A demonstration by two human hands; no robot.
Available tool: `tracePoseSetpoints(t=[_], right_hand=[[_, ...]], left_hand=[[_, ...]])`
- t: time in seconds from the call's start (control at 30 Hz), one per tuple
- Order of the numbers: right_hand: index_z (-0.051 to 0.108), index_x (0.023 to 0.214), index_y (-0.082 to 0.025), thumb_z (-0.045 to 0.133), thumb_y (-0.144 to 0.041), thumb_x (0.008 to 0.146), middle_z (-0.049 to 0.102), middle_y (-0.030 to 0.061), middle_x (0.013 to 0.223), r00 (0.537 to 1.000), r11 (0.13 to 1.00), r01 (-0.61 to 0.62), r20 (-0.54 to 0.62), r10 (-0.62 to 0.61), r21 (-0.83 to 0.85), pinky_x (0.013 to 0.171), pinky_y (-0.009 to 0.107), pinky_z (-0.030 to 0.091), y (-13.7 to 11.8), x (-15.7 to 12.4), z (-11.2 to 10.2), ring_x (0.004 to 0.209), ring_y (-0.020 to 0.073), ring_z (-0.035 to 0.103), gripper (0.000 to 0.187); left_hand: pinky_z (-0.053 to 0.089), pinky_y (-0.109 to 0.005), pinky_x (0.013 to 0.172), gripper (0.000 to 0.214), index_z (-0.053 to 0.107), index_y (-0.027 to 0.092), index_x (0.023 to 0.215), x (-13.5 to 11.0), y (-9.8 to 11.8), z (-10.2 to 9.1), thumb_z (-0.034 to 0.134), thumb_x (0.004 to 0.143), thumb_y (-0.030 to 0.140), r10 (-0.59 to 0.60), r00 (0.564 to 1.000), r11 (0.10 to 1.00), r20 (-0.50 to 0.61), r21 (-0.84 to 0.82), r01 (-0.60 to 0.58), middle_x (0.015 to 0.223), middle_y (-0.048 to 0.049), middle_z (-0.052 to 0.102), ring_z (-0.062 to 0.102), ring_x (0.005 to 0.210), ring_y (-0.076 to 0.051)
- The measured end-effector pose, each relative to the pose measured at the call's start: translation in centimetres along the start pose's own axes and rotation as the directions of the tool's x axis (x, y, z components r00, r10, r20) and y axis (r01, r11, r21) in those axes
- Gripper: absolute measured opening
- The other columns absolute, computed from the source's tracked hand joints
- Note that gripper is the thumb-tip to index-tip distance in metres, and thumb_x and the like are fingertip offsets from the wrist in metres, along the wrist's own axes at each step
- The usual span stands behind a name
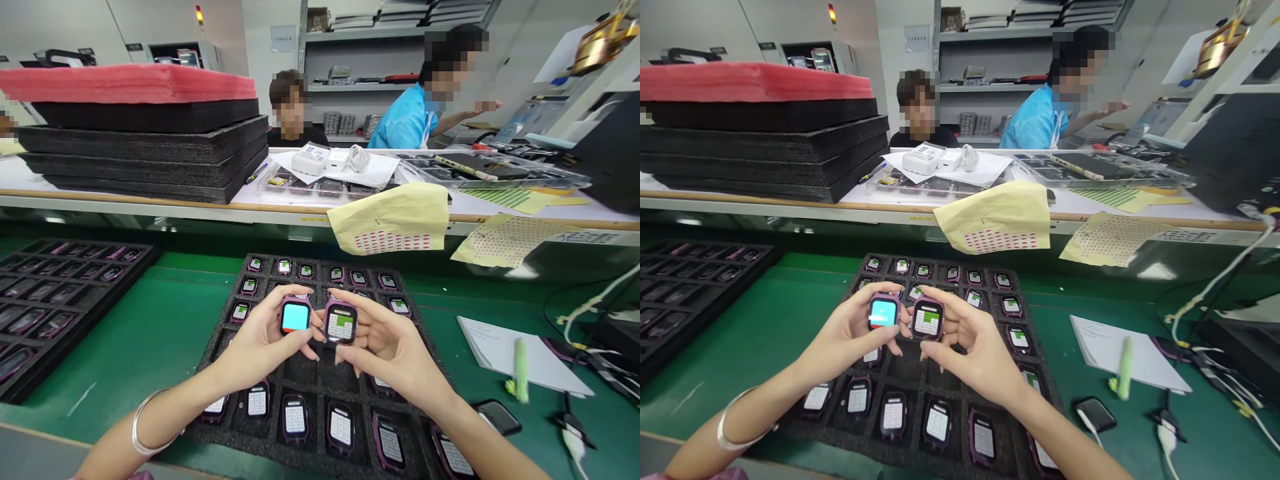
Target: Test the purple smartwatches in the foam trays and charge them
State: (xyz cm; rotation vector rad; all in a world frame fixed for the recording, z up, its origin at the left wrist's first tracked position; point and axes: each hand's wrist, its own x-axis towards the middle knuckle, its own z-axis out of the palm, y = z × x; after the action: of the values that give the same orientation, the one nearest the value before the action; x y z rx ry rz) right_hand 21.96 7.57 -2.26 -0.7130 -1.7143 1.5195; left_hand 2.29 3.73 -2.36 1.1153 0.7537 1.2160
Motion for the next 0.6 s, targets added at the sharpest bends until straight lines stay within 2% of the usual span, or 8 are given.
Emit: tracePoseSetpoints(t=[0.13, 0.27, 0.33, 0.43, 0.5, 0.6], right_hand=[[0.043, 0.136, -0.022, 0.066, -0.017, 0.082, 0.065, 0.0077, 0.096, 0.999, 0.997, -0.03, -0.021, 0.029, -0.071, 0.051, 0.024, 0.055, 0.3, -0.5, -0.1, 0.069, 0.0175, 0.064, 0.058], [0.039, 0.138, -0.021, 0.057, -0.02, 0.087, 0.067, 0.0068, 0.095, 0.999, 0.943, -0.036, -0.019, 0.031, -0.331, 0.057, 0.029, 0.056, 2.0, -1.5, -1.3, 0.066, 0.0181, 0.064, 0.054], [0.042, 0.135, -0.022, 0.058, -0.021, 0.087, 0.065, 0.0085, 0.106, 1.0, 0.847, -0.002, -0.004, -0.001, -0.532, 0.061, 0.033, 0.056, 3.2, -2.1, -2.1, 0.065, 0.0181, 0.063, 0.051], [0.05, 0.128, -0.022, 0.063, -0.02, 0.082, 0.058, 0.0113, 0.117, 0.996, 0.623, 0.086, 0.072, -0.048, -0.777, 0.079, 0.041, 0.053, 5.0, -3.0, -2.9, 0.092, 0.0265, 0.06, 0.047], [0.052, 0.124, -0.02, 0.066, -0.019, 0.08, 0.055, 0.0124, 0.116, 0.99, 0.506, 0.129, 0.141, -0.016, -0.853, 0.089, 0.046, 0.047, 6.0, -3.4, -3.2, 0.108, 0.0308, 0.051, 0.047], [0.048, 0.13, -0.02, 0.065, -0.017, 0.081, 0.049, 0.0135, 0.12, 0.979, 0.42, 0.163, 0.199, 0.043, -0.893, 0.094, 0.048, 0.042, 6.4, -3.8, -3.3, 0.113, 0.0312, 0.046, 0.052]], left_hand=[[0.055, -0.033, 0.076, 0.053, 0.045, 0.024, 0.122, -0.1, -0.4, -0.2, 0.068, 0.076, 0.013, -0.028, 0.999, 0.999, 0.037, 0.022, 0.027, 0.103, -0.0069, 0.057, 0.06, 0.091, -0.02], [0.052, -0.038, 0.086, 0.065, 0.035, 0.03, 0.131, -0.4, -1.4, -0.4, 0.066, 0.077, 0.011, -0.059, 0.994, 0.998, 0.093, 0.024, 0.057, 0.107, -0.0049, 0.053, 0.059, 0.096, -0.019], [0.053, -0.04, 0.085, 0.063, 0.031, 0.031, 0.133, -0.5, -2.0, -0.6, 0.062, 0.081, 0.014, -0.071, 0.991, 0.997, 0.111, 0.045, 0.066, 0.108, -0.0053, 0.052, 0.059, 0.098, -0.021], [0.052, -0.04, 0.085, 0.053, 0.034, 0.027, 0.13, -0.4, -3.1, -1.2, 0.058, 0.084, 0.019, -0.074, 0.985, 0.966, 0.154, 0.258, 0.032, 0.107, -0.0066, 0.055, 0.06, 0.098, -0.022], [0.048, -0.043, 0.089, 0.048, 0.04, 0.025, 0.126, -0.1, -4.0, -1.8, 0.061, 0.082, 0.022, -0.041, 0.977, 0.851, 0.207, 0.52, -0.075, 0.111, -0.0089, 0.058, 0.058, 0.102, -0.025], [0.041, -0.048, 0.094, 0.046, 0.047, 0.022, 0.12, 0.5, -5.8, -2.8, 0.065, 0.078, 0.024, -0.015, 0.943, 0.547, 0.334, 0.792, -0.272, 0.117, -0.0117, 0.057, 0.053, 0.109, -0.03]])
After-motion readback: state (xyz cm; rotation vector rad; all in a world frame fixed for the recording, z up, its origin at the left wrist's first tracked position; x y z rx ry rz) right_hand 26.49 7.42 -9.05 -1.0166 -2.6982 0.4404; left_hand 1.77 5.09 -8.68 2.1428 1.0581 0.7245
